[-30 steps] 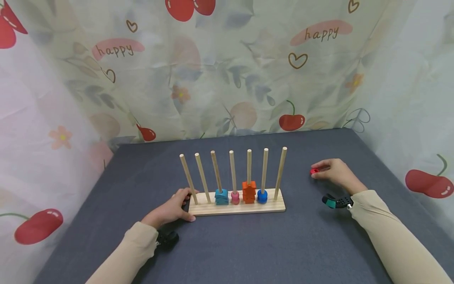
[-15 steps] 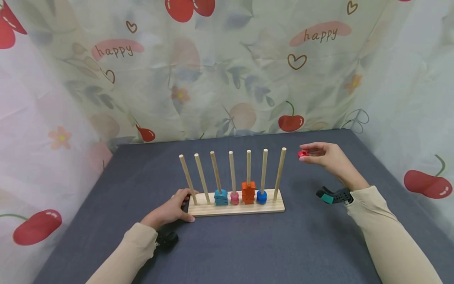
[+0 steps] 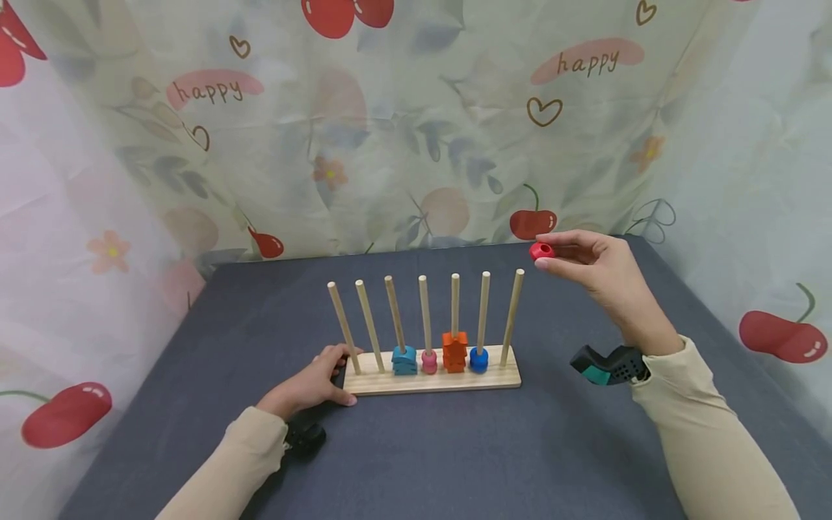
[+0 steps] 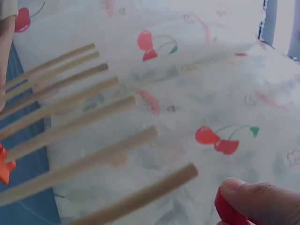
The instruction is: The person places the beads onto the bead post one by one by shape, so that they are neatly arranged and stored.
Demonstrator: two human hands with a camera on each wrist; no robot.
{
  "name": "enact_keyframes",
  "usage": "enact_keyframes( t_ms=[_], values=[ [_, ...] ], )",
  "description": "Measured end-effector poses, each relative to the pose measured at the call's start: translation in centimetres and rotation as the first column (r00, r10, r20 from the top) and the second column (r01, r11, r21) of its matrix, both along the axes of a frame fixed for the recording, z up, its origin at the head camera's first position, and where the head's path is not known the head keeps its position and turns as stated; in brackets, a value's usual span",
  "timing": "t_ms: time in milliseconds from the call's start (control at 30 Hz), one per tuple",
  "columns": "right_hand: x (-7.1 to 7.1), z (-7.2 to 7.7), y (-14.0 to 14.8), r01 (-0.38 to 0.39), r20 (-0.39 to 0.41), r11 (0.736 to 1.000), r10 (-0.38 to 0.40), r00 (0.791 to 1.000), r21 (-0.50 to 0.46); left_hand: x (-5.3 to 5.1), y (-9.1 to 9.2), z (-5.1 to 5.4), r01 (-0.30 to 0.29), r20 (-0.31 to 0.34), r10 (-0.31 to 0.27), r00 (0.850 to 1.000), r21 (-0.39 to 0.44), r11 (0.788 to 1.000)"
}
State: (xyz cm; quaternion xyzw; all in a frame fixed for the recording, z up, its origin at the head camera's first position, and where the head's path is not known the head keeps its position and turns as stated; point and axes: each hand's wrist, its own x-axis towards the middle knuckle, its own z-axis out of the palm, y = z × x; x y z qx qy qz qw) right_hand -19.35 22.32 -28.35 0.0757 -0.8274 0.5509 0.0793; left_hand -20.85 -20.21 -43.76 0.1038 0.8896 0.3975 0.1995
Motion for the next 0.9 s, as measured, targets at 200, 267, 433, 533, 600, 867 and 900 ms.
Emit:
enact_keyframes(
  t_ms=[200,267,433,533,600,867,900],
  values=[
    [0.6,0.7,-1.3,-0.038,-0.053,0.997,0.035,0.998,-0.063,0.0,0.0,0.1,0.003,-0.005,-0.003,1.000,-0.002,1.000],
    [0.6,0.8,-1.8,-0.043,-0.052,0.998,0.040,0.998,-0.047,0.1,0.1,0.2,0.004,-0.009,-0.004,1.000,-0.003,1.000],
    [0.5,1.0,-2.7,-0.069,-0.047,0.996,0.067,0.997,-0.061,0.1,0.1,0.2,0.008,-0.012,-0.008,1.000,-0.003,1.000],
    [0.3,1.0,-3.3,-0.094,-0.051,0.992,0.090,0.995,-0.080,0.2,0.1,0.2,0.009,-0.011,-0.009,1.000,-0.004,1.000],
    [0.2,0.9,-3.6,-0.116,-0.055,0.990,0.112,0.992,-0.080,0.1,0.1,0.2,0.006,-0.011,-0.006,1.000,-0.006,1.000],
    [-0.7,0.5,-4.1,-0.192,-0.018,0.981,0.192,0.981,-0.002,0.0,0.1,0.1,0.006,-0.010,-0.006,1.000,-0.011,1.000],
    [-0.8,0.5,-4.0,-0.201,-0.002,0.980,0.201,0.980,0.006,0.0,0.1,0.1,0.006,-0.009,-0.006,1.000,-0.012,1.000]
  ],
)
